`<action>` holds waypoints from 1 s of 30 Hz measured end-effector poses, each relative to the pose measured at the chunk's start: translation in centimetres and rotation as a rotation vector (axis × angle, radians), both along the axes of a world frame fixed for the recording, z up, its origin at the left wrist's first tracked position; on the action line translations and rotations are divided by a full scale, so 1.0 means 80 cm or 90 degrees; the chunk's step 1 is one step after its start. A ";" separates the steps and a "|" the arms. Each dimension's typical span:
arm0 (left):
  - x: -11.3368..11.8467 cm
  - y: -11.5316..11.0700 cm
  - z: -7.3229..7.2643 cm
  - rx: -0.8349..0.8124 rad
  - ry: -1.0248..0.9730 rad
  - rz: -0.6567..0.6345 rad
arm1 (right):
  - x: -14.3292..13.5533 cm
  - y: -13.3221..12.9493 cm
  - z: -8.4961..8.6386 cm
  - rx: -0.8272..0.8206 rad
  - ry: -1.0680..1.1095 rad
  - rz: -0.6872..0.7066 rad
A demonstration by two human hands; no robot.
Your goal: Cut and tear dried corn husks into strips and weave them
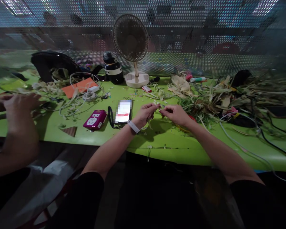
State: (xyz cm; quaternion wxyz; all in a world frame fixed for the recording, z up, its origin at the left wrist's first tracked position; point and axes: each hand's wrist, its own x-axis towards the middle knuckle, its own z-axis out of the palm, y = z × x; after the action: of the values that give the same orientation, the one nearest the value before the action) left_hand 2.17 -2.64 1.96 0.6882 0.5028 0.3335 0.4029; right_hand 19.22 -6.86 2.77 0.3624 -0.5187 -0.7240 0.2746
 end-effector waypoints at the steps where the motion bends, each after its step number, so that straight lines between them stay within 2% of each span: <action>1: 0.001 0.001 -0.001 0.014 0.002 0.001 | 0.000 0.000 0.000 -0.014 0.015 0.001; 6: 0.001 0.000 0.000 0.054 0.006 0.027 | 0.005 0.001 0.006 -0.061 0.070 0.021; 11: -0.001 -0.002 0.003 -0.006 -0.015 0.021 | 0.008 0.003 0.005 -0.144 0.097 0.038; 16: 0.001 -0.002 0.002 -0.030 -0.021 0.034 | 0.005 0.002 0.003 -0.182 0.093 0.047; 23: 0.005 0.002 -0.008 -0.025 -0.046 0.092 | 0.006 0.003 0.001 -0.205 0.097 0.078; 27: 0.005 0.004 -0.011 -0.025 -0.050 0.078 | 0.009 0.004 0.001 -0.202 0.114 0.081; 30: 0.006 0.002 -0.009 -0.004 -0.040 0.105 | 0.009 0.004 0.003 -0.210 0.118 0.080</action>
State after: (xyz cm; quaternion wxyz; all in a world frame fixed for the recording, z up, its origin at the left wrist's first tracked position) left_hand 2.68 -2.52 1.23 0.6641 0.4586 0.3532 0.4731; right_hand 19.95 -6.51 2.98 0.3195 -0.4972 -0.6637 0.4585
